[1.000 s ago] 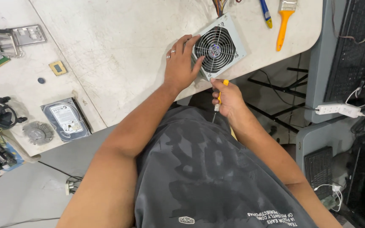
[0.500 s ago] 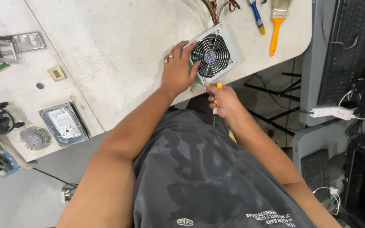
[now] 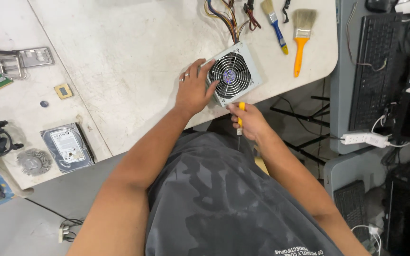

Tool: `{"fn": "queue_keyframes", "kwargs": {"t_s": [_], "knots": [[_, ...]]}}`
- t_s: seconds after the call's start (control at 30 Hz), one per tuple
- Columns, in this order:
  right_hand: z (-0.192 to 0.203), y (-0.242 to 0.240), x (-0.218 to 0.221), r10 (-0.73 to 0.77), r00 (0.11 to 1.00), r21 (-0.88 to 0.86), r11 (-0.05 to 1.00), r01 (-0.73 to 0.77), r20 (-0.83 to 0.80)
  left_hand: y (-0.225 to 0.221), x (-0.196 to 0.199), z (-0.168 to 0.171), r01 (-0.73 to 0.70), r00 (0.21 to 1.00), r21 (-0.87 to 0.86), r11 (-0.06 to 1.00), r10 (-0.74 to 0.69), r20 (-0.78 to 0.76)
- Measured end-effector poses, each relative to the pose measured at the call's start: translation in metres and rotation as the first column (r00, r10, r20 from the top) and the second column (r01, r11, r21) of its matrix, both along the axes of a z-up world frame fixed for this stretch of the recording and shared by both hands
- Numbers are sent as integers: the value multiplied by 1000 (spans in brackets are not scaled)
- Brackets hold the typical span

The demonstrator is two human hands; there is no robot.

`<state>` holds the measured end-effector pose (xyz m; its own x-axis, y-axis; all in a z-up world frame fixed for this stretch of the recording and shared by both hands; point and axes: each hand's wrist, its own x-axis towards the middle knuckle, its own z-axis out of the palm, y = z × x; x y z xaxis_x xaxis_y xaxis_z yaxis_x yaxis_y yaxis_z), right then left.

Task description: Removing screws from a power supply unit and inspecting a motherboard

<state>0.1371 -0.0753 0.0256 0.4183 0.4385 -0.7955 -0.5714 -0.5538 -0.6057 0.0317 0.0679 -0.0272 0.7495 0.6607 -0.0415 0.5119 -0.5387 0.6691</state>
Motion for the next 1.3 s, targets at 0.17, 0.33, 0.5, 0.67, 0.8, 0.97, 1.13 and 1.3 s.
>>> {"fn": "queue_keyframes", "kwargs": {"t_s": [0.17, 0.33, 0.5, 0.67, 0.8, 0.97, 1.13, 1.3], "knots": [[15, -31, 20, 108, 931, 26, 992, -124, 348, -19, -20, 23, 18, 991, 140, 990, -36, 127], [68, -41, 39, 384, 565, -80, 869, -488, 730, -50, -25, 5, 59, 975, 254, 965, -111, 194], [92, -38, 56, 482, 403, -119, 742, -659, 778, -59, -12, 4, -31, 986, 293, 956, -18, 163], [87, -35, 75, 521, 355, -86, 646, -759, 777, -76, -3, 6, -160, 982, 245, 956, 129, 139], [93, -30, 90, 533, 355, -33, 587, -809, 768, -84, -2, -1, -234, 962, 203, 951, 196, 187], [89, -27, 110, 542, 341, 9, 523, -852, 768, -95, 2, 0, -252, 965, 339, 906, 211, 155], [90, -26, 127, 589, 301, 17, 438, -899, 750, -112, 12, -9, -402, 914, 249, 881, 374, 156], [78, -29, 140, 627, 226, -15, 354, -935, 745, -128, 24, 9, -536, 818, 457, 710, 569, 76]]}}
